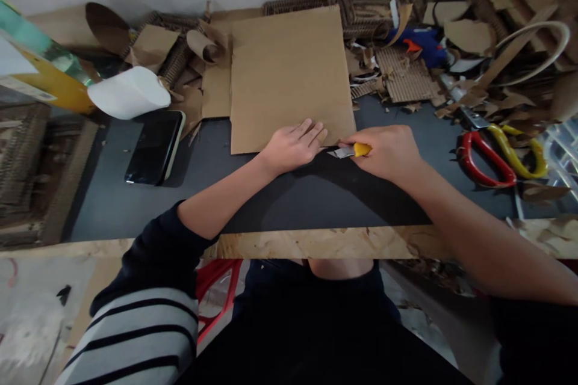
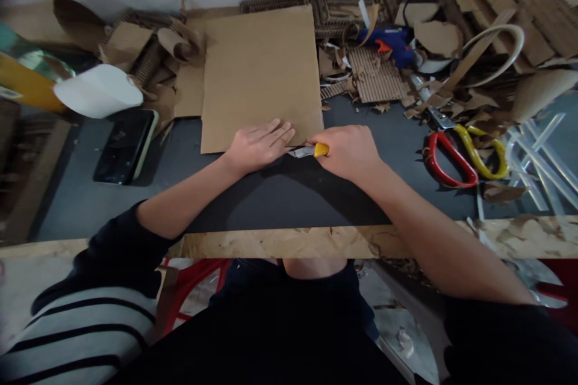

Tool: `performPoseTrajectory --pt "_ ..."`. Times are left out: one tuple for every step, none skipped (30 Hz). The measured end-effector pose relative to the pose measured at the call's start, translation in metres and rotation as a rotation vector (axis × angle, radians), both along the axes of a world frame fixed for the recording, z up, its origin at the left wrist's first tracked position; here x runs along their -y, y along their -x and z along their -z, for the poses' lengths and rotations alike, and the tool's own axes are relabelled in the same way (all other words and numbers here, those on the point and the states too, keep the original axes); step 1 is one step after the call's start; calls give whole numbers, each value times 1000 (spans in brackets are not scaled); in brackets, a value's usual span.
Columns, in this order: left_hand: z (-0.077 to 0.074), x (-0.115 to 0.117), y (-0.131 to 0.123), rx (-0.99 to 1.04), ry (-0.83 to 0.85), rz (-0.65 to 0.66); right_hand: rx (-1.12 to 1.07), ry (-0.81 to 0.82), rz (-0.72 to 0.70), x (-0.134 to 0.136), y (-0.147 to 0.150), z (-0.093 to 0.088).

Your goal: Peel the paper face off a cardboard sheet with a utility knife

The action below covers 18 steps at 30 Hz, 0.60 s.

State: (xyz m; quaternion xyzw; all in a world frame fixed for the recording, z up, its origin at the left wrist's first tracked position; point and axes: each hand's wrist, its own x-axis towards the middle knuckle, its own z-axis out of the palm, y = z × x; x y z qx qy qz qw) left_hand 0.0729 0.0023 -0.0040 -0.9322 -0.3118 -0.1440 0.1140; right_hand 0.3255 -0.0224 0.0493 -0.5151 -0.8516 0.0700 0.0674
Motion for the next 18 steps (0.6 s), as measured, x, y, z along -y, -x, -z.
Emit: performPoseTrajectory --pt "0 0 0 -7 -2 2 39 8 23 3 4 -3" --pt "0 -1 0 -16 -7 1 81 10 48 7 8 -5" --pt "0 -1 0 -23 -13 -1 116 9 70 10 12 -7" --pt "0 -1 0 -30 -21 -2 139 9 92 12 15 -8" --pt "0 -1 0 -36 -29 0 145 8 113 13 17 -9" --pt "0 -1 1 -40 -34 3 140 8 130 14 18 -9" --pt "-1 -1 1 -41 -37 7 130 4 143 14 18 -8" --pt "-1 -1 1 -42 -38 11 126 -2 147 13 18 -7" --pt "-2 -1 1 -44 -37 11 128 -11 144 12 17 -6" --pt "-2 -1 1 -44 -33 7 134 -24 133 10 16 -4" --pt "-3 -1 1 -43 -26 0 137 -40 118 9 15 -2" --pt "-3 -1 0 -41 -17 -7 132 -56 104 8 14 1" --pt "-4 -1 0 -38 -4 -13 117 -72 93 7 13 3" --pt "-4 0 0 -32 13 -16 96 -82 90 7 12 4" --pt "-5 0 0 -26 32 -18 75 -86 98 6 11 5" --pt "-6 0 0 -21 50 -17 55 -86 120 4 10 6" --pt "-6 0 0 -17 67 -17 39 -86 157 3 8 5" --pt "-7 1 0 -14 79 -19 25 -89 205 0 5 5"
